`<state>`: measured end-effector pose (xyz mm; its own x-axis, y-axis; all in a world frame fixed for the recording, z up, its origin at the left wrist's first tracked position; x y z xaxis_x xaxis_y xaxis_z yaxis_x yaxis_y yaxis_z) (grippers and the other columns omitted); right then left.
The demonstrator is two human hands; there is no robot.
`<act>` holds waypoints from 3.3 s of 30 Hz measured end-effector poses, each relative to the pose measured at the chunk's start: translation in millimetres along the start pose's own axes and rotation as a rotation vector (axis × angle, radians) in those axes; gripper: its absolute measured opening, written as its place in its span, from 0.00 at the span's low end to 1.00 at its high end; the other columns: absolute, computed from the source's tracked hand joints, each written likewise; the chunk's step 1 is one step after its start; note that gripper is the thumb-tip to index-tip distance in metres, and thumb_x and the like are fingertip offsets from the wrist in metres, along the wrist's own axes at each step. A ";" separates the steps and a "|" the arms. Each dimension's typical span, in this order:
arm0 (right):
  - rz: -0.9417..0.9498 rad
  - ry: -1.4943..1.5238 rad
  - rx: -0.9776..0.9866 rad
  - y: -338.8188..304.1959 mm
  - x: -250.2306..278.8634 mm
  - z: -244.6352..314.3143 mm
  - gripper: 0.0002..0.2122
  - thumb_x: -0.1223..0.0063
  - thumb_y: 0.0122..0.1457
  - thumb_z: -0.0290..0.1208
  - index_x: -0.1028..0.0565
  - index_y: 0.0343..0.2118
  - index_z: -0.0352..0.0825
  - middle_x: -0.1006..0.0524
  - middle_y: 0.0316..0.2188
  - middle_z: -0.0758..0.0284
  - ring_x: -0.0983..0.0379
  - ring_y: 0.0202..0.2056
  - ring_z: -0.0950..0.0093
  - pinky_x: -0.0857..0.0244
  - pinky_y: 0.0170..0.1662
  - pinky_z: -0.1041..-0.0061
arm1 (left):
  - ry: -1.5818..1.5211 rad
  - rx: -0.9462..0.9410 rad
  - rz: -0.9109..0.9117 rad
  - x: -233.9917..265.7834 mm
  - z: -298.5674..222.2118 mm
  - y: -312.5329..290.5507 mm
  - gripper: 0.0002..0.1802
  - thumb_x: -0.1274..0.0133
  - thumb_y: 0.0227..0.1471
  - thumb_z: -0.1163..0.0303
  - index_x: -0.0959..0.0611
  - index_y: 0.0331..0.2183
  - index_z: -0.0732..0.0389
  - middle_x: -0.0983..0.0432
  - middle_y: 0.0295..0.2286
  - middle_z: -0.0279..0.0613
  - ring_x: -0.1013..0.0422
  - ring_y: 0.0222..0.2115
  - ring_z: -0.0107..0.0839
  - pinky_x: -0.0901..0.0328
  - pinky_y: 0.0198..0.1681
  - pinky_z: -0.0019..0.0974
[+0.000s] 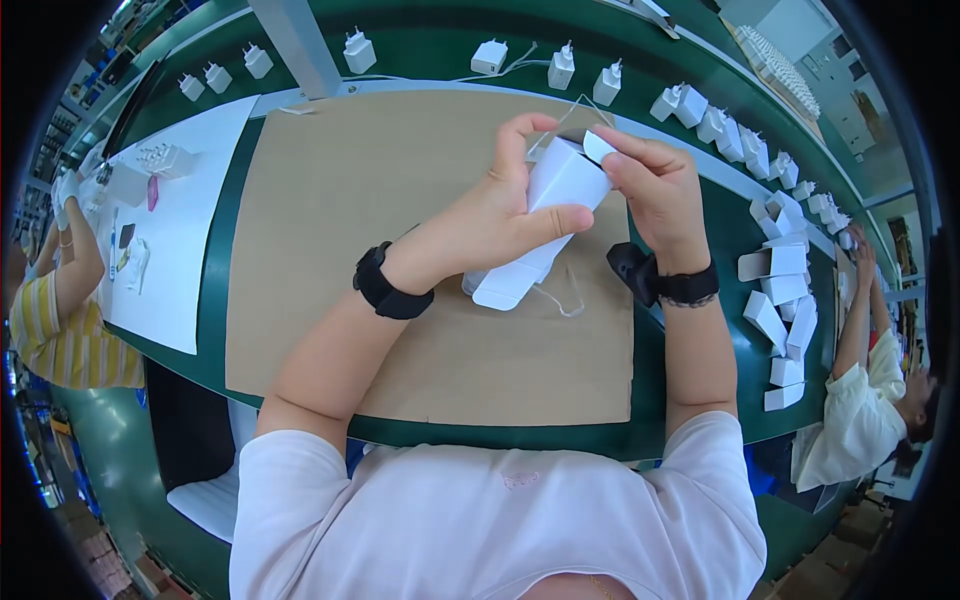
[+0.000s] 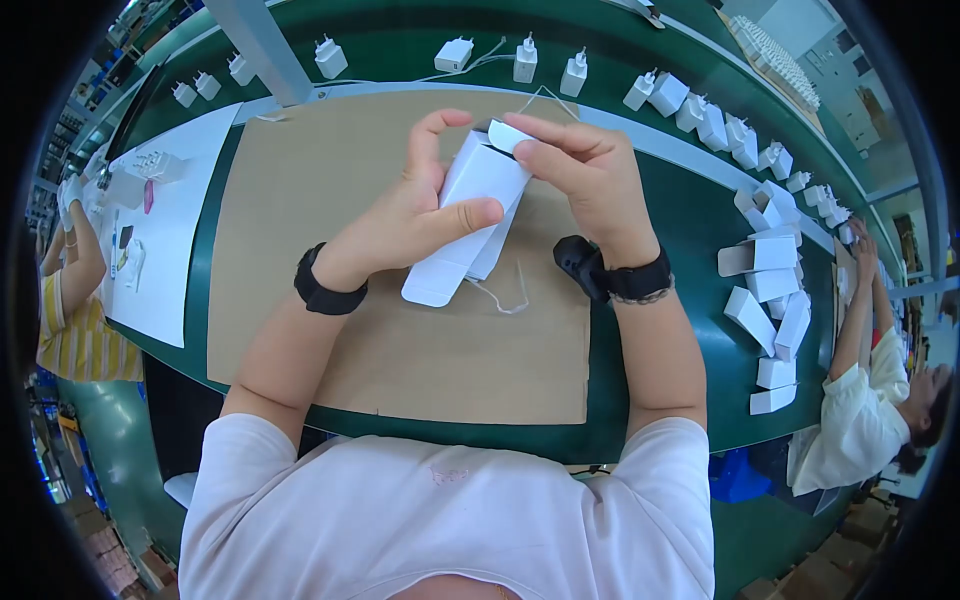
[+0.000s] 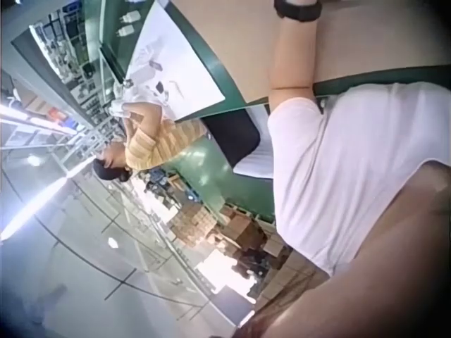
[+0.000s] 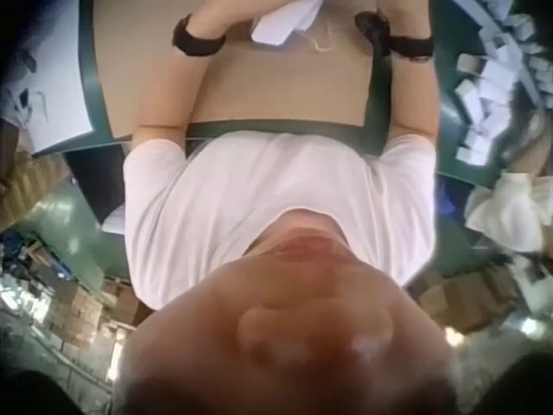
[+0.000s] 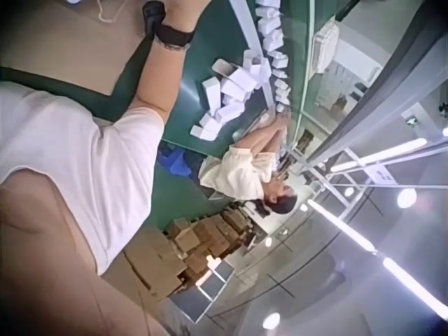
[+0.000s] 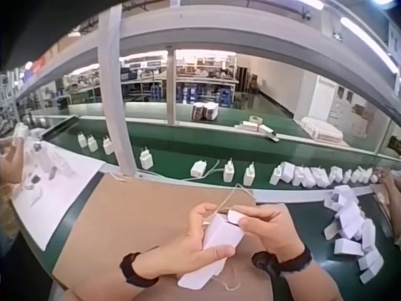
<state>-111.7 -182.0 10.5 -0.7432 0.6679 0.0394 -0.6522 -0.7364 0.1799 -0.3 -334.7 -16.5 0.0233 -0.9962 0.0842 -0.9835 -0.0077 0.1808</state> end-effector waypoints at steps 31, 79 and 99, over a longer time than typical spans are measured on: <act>-0.148 -0.824 0.038 22.0 49.7 -19.2 0.13 0.44 0.51 0.29 0.25 0.40 0.34 0.23 0.27 0.68 0.29 0.26 0.82 0.36 0.30 0.85 | 0.577 0.407 -0.176 31.7 20.7 5.8 0.19 0.40 0.37 0.65 0.23 0.31 0.68 0.26 0.27 0.52 0.28 0.30 0.43 0.35 0.34 0.38; 0.015 -0.120 0.068 13.0 -17.4 -7.5 0.15 0.51 0.57 0.34 0.26 0.42 0.28 0.25 0.40 0.62 0.30 0.37 0.78 0.37 0.42 0.81 | -0.293 0.116 -0.040 20.1 8.6 3.4 0.42 0.44 0.47 0.59 0.55 0.52 0.56 0.34 0.36 0.49 0.31 0.33 0.31 0.34 0.33 0.32; -0.187 -0.568 0.134 22.4 12.9 28.9 0.15 0.41 0.47 0.23 0.24 0.41 0.34 0.25 0.39 0.67 0.29 0.37 0.79 0.34 0.40 0.82 | 0.698 -0.127 -0.292 27.9 20.5 3.9 0.42 0.45 0.44 0.50 0.42 0.51 0.67 0.32 0.39 0.60 0.34 0.41 0.48 0.38 0.44 0.43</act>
<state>-131.6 -186.8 43.5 -0.3982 0.7648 0.5065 -0.7123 -0.6057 0.3546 -7.1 -364.4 -33.5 0.4287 -0.6688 0.6074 -0.8928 -0.2106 0.3983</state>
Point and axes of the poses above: each hand's wrist, its own y-axis towards the middle knuckle, its own x-axis out of the back of the hand, z = x × y, the point moved 1 cm from there along y, towards the middle knuckle
